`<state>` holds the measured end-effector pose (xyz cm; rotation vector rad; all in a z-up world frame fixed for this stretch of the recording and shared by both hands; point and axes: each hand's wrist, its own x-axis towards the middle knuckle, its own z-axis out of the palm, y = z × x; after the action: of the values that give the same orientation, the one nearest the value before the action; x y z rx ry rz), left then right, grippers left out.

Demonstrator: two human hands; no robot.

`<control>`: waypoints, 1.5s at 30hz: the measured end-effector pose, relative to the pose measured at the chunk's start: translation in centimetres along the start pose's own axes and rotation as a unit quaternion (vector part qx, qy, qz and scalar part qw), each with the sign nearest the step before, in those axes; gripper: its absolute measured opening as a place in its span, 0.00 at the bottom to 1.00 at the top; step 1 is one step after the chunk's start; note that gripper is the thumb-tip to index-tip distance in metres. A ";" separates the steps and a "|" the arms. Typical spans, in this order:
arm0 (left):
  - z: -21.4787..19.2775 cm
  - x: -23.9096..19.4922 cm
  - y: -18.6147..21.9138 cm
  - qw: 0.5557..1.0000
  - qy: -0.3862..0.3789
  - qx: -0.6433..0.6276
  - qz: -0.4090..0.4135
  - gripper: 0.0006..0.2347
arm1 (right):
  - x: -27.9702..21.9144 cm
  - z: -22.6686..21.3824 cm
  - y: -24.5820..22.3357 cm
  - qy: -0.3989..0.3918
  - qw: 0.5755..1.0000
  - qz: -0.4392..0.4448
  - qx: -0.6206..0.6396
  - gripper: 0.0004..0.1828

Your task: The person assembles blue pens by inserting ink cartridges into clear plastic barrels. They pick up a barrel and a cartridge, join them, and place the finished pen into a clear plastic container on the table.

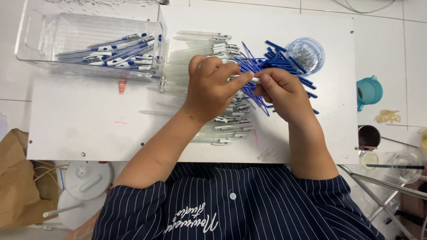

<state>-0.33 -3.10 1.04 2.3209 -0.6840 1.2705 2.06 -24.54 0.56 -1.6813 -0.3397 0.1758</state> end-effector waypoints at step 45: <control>-8.8 -1.4 -21.3 0.756 -0.479 0.301 -0.330 0.06 | 3.5 -11.3 2.8 0.120 0.844 -0.198 -0.483 0.04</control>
<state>5.81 19.12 1.83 3.2394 0.4231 -0.1541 9.14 -34.33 -0.31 -2.5357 -0.6410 -0.6203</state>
